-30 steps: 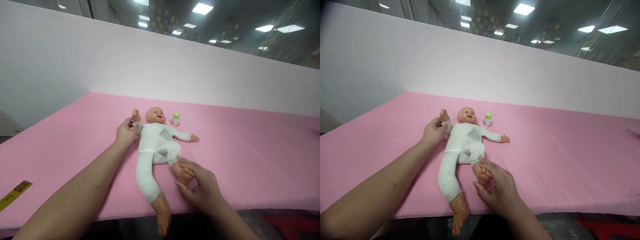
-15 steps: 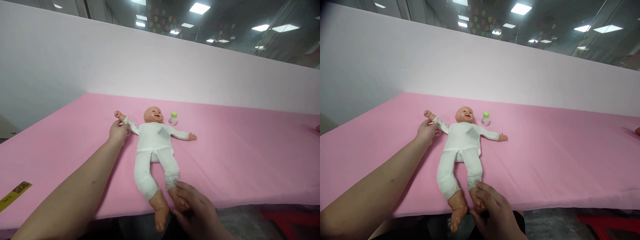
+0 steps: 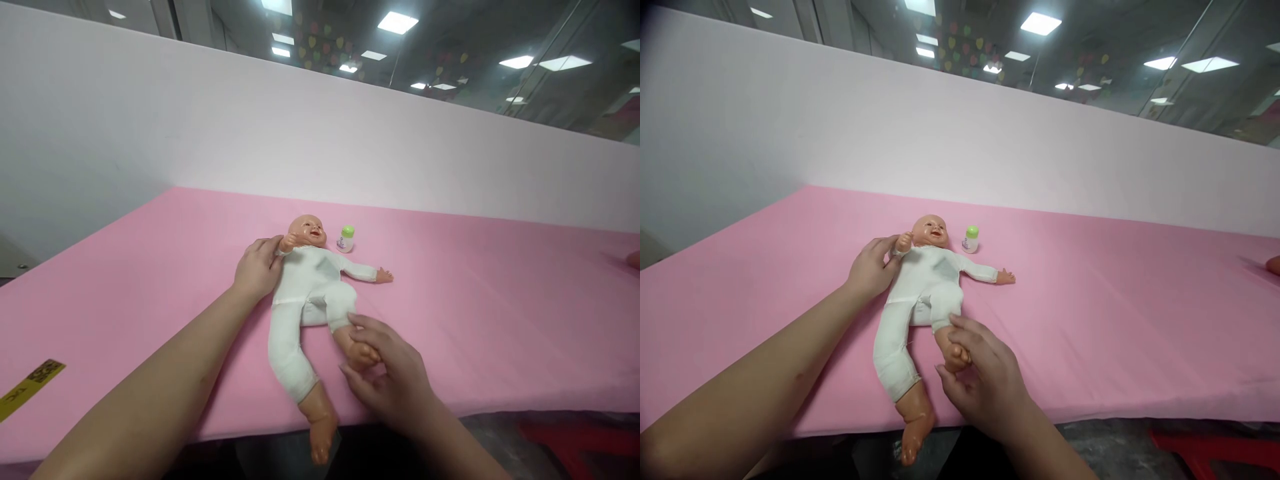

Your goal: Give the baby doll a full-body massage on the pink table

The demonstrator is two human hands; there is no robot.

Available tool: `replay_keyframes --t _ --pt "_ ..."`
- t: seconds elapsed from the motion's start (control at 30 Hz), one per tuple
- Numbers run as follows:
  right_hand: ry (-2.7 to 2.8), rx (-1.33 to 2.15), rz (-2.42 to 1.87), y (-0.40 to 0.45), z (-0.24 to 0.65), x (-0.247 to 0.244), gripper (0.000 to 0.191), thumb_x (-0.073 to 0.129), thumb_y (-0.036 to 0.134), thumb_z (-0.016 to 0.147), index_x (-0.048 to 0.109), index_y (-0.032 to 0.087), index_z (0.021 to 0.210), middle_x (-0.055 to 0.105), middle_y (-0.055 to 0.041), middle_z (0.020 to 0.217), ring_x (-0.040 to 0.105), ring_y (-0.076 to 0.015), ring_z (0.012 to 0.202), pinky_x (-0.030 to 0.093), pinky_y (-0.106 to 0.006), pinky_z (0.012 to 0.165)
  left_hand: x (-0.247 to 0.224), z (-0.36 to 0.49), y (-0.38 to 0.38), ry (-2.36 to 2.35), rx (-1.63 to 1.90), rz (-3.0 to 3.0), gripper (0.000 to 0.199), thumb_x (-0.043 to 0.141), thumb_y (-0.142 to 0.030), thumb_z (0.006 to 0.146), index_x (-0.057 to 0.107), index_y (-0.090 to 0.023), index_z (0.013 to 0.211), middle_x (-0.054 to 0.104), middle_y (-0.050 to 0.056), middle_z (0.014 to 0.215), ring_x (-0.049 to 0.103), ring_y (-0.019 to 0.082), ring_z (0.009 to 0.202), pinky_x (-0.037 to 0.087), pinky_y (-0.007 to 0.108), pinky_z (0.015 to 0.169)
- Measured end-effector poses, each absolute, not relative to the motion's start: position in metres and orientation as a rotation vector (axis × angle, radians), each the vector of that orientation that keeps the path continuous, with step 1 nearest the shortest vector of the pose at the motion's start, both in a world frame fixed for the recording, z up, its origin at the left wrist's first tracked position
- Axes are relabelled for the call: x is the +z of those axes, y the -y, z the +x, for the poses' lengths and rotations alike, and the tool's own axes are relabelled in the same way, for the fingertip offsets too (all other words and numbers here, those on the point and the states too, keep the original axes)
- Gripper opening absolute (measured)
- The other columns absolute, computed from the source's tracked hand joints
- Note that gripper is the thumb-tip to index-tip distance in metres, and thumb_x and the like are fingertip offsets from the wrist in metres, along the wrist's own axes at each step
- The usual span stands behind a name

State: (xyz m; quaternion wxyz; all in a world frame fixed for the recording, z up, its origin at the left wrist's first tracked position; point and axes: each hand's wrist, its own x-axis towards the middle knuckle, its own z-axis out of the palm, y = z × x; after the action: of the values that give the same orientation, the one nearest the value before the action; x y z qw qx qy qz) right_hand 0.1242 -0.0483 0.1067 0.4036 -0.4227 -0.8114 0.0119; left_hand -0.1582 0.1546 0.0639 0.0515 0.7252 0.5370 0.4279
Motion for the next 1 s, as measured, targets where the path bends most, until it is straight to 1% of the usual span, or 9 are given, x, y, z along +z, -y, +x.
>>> replay_keyframes --t 0.13,0.23,0.37,0.53,0.6,0.7,0.83,0.9,1.0 --pt "2.037 0.037 -1.034 0.019 0.113 0.120 0.032 0.068 0.017 0.086 0.063 0.023 0.118 0.072 -0.0143 0.135 0.067 -0.0297 0.132 0.063 -0.041 0.103 0.063 -0.152 -0.153 -1.602 1.162 2.382 0.053 0.055 -0.023 0.096 0.064 -0.032 0.148 0.066 0.010 0.136 0.058 0.033 0.127 0.045 0.047 0.111" --pt "2.034 0.146 -1.044 0.000 0.108 0.120 0.035 0.068 0.017 0.085 0.062 0.024 0.120 0.068 -0.0137 0.141 0.061 -0.0302 0.140 0.059 -0.044 0.108 0.062 -0.148 -0.153 -1.578 1.068 2.480 0.051 0.052 -0.022 0.098 0.067 -0.034 0.145 0.066 0.008 0.136 0.056 0.033 0.129 0.043 0.047 0.113" --pt "2.021 0.276 -1.064 -0.012 0.105 0.116 0.038 0.071 0.020 0.085 0.063 0.024 0.122 0.064 -0.0140 0.149 0.055 -0.0311 0.146 0.054 -0.046 0.113 0.061 -0.146 -0.153 -1.531 1.059 2.512 0.054 0.052 -0.018 0.096 0.067 -0.035 0.145 0.067 0.008 0.136 0.056 0.033 0.129 0.043 0.049 0.112" --pt "2.047 0.273 -1.087 -0.006 0.107 0.118 0.034 0.080 0.029 0.082 0.065 0.023 0.112 0.057 -0.0176 0.156 0.045 -0.0353 0.153 0.058 -0.045 0.106 0.063 -0.148 -0.153 -1.555 1.071 2.447 0.054 0.054 -0.019 0.095 0.068 -0.036 0.144 0.067 0.007 0.135 0.057 0.033 0.129 0.046 0.047 0.111" --pt "2.058 0.260 -1.093 0.001 0.110 0.118 0.035 0.081 0.028 0.081 0.064 0.023 0.111 0.056 -0.0185 0.157 0.046 -0.0354 0.152 0.060 -0.044 0.103 0.064 -0.150 -0.154 -1.562 1.102 2.398 0.053 0.055 -0.021 0.095 0.068 -0.035 0.144 0.068 0.007 0.136 0.058 0.031 0.128 0.047 0.046 0.111" --pt "2.060 0.232 -1.072 0.018 0.116 0.115 0.037 0.079 0.023 0.081 0.061 0.023 0.114 0.057 -0.0187 0.155 0.055 -0.0339 0.146 0.061 -0.040 0.101 0.065 -0.156 -0.154 -1.560 1.171 2.284 0.050 0.056 -0.026 0.096 0.067 -0.033 0.144 0.069 0.006 0.135 0.061 0.029 0.125 0.050 0.044 0.107" --pt "2.034 0.232 -1.046 0.047 0.125 0.105 0.042 0.075 0.018 0.081 0.059 0.025 0.118 0.063 -0.0156 0.150 0.063 -0.0318 0.137 0.063 -0.036 0.100 0.063 -0.164 -0.159 -1.538 1.254 1.923 0.044 0.060 -0.037 0.096 0.068 -0.032 0.139 0.073 0.005 0.125 0.069 0.026 0.109 0.056 0.038 0.091" --pt "2.024 0.249 -1.056 0.062 0.128 0.099 0.043 0.072 0.016 0.080 0.058 0.026 0.120 0.066 -0.0136 0.146 0.067 -0.0299 0.133 0.063 -0.034 0.099 0.059 -0.168 -0.165 -1.557 1.332 1.639 0.044 0.062 -0.036 0.093 0.066 -0.029 0.137 0.075 0.005 0.118 0.071 0.024 0.099 0.058 0.036 0.084" --pt "2.025 0.266 -1.087 0.079 0.132 0.090 0.045 0.067 0.013 0.080 0.058 0.028 0.121 0.071 -0.0104 0.140 0.070 -0.0270 0.129 0.063 -0.031 0.100 0.054 -0.176 -0.175 -1.659 1.424 1.240 0.044 0.065 -0.029 0.087 0.062 -0.023 0.130 0.073 0.008 0.110 0.072 0.024 0.091 0.059 0.036 0.078"
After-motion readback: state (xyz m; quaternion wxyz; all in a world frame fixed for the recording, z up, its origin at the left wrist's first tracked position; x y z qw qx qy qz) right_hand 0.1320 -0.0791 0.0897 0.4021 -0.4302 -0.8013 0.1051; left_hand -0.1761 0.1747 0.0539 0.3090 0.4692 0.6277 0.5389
